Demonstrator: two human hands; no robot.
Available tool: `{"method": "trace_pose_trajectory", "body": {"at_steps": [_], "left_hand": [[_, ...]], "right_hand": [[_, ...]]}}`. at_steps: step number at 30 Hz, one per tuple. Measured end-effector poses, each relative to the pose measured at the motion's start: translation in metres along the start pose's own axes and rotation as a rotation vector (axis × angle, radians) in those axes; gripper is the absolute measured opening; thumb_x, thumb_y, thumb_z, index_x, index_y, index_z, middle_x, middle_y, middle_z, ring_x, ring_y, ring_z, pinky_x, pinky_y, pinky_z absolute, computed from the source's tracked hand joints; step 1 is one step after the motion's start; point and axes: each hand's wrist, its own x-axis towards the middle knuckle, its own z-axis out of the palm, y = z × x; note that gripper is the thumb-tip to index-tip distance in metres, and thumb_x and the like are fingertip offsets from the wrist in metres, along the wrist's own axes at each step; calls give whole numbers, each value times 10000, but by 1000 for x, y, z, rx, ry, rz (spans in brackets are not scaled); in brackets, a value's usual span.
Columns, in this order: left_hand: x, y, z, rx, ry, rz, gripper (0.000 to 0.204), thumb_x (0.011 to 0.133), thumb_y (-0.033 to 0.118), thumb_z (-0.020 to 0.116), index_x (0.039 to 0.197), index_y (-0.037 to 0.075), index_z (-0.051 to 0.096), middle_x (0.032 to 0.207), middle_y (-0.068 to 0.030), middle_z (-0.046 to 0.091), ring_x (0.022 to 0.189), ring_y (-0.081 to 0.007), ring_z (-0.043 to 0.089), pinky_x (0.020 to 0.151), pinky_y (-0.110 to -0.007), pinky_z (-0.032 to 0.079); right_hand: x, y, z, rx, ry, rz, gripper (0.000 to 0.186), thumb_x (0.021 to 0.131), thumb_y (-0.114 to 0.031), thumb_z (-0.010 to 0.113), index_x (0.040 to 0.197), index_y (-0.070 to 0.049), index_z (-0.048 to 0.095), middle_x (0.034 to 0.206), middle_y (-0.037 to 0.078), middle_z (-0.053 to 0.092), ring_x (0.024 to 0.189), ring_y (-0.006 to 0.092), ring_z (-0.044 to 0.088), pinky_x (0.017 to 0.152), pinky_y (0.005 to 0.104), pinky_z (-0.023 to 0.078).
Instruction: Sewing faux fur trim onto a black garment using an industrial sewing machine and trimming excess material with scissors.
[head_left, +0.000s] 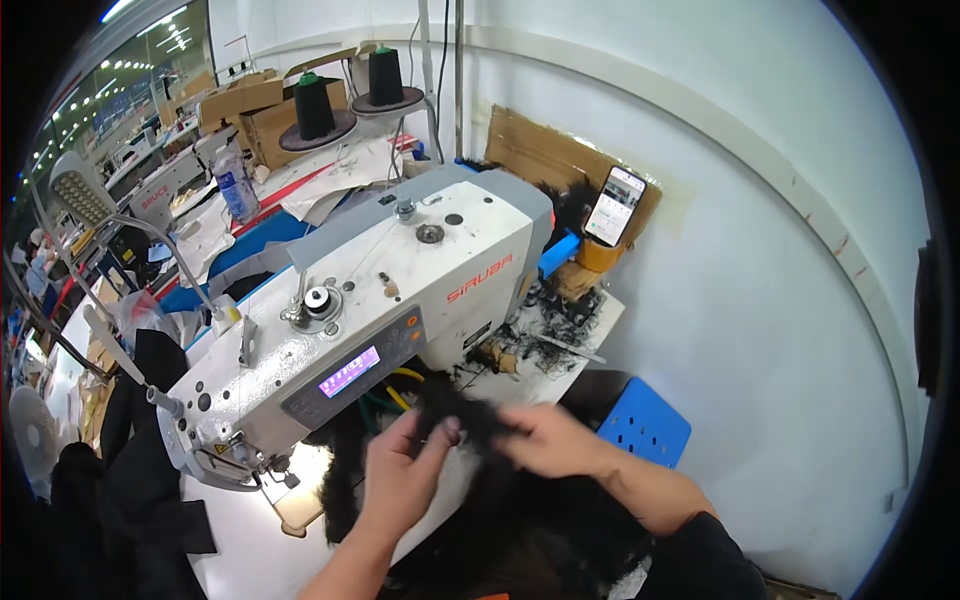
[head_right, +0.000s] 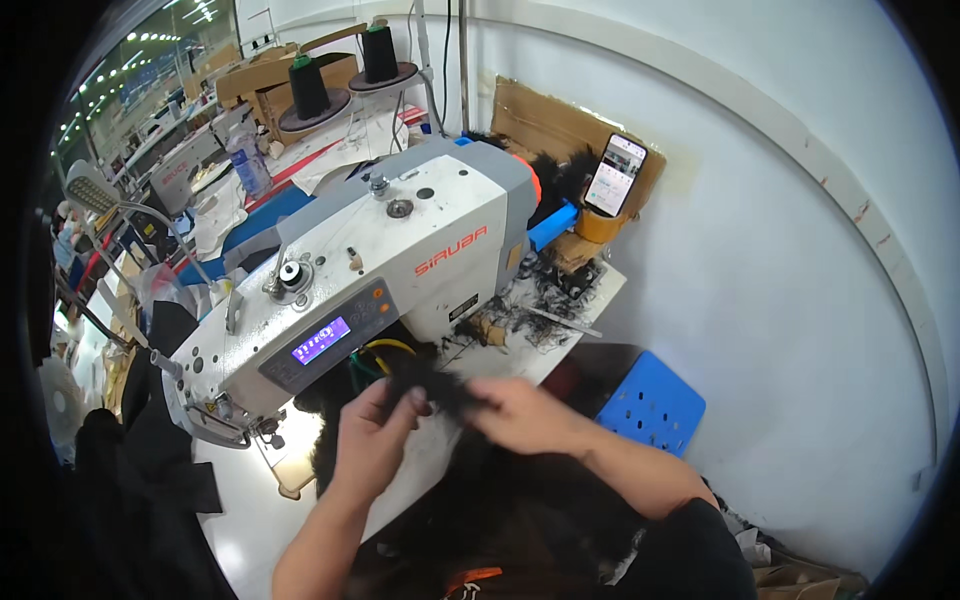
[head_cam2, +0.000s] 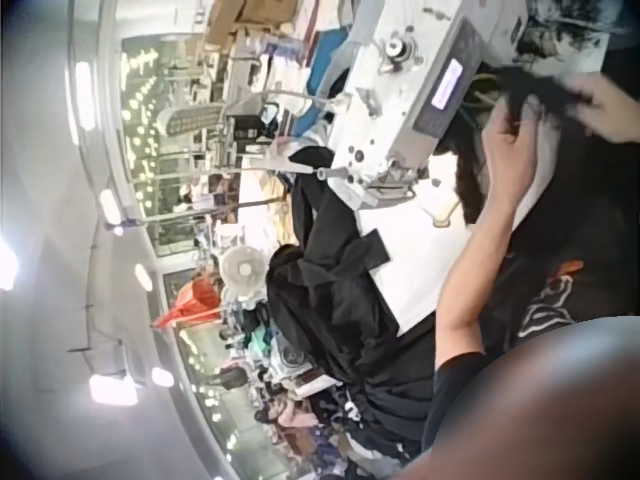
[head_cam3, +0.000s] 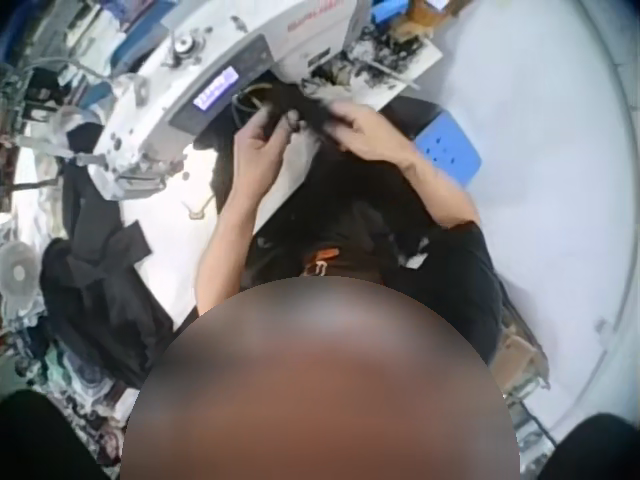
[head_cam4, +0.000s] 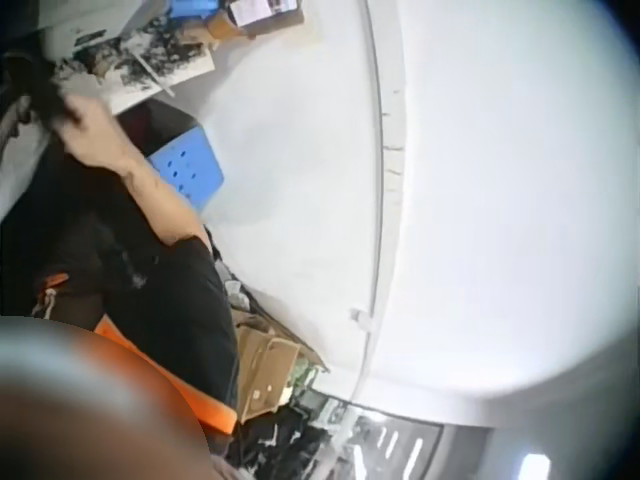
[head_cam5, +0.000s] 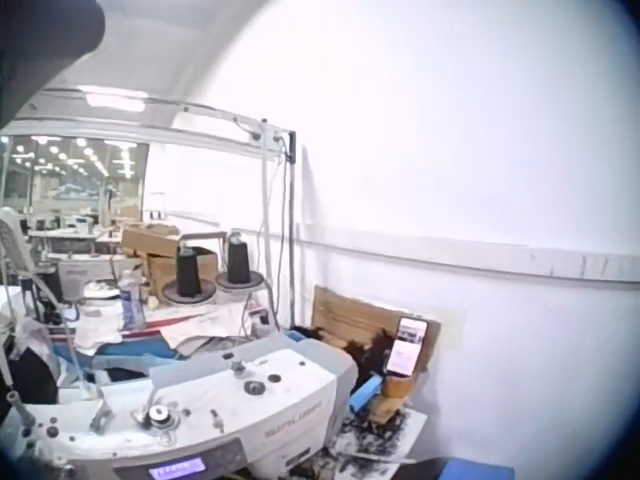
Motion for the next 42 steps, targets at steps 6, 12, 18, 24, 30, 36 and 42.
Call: {"method": "trace_pose_trajectory", "body": {"at_steps": [6,12,18,24,30,36,42], "left_hand": [[-44,-11,-25,454,14,201,375,878,100,765,1229,5,674,995,-126,709,944,-272,687,833,-355,536],[-88,-54,-54,800,188,445,313,835,37,732,1142,8,676,1000,-139,719,895,-357,663,808,-432,522],[-111,-78,-70,870,296,420,384,762,5,764,1136,18,679,1051,-162,672,974,-372,630,863,-462,493],[-88,-72,-80,1055,449,432,456,778,80,763,1224,48,674,1273,-159,614,1149,-392,557,977,-478,472],[-90,-85,-84,1072,567,215,425,829,109,752,1238,29,667,1060,-141,606,954,-348,556,819,-457,454],[-86,-89,-84,1032,524,279,304,857,66,718,1156,24,679,964,-106,596,904,-318,567,811,-431,446],[-89,-85,-84,1044,563,273,322,855,28,724,1169,6,655,961,-135,625,882,-340,581,785,-444,468]], "right_hand": [[44,-38,-146,111,1345,-577,427,1116,-390,472,1012,-25,669,779,34,622,693,136,574,681,293,468],[146,-3,-284,-556,1224,-180,434,1041,-362,583,1159,41,693,1097,227,731,1043,380,669,973,434,489],[180,37,-218,-663,1030,-199,367,944,-204,652,1214,43,677,1148,278,709,1104,412,684,980,440,529],[51,-2,-118,-625,703,105,277,978,-218,641,992,49,711,795,177,719,670,247,702,666,370,534],[23,-34,-4,-297,37,-90,183,944,-136,700,1052,10,709,843,126,730,678,212,695,607,344,554],[99,-11,97,-782,212,-381,394,912,-100,650,1300,-70,584,1241,185,628,1074,387,660,902,450,565],[132,-18,91,-832,134,-55,495,860,-134,674,1329,-52,538,1259,236,593,1085,441,633,924,464,555]]}}
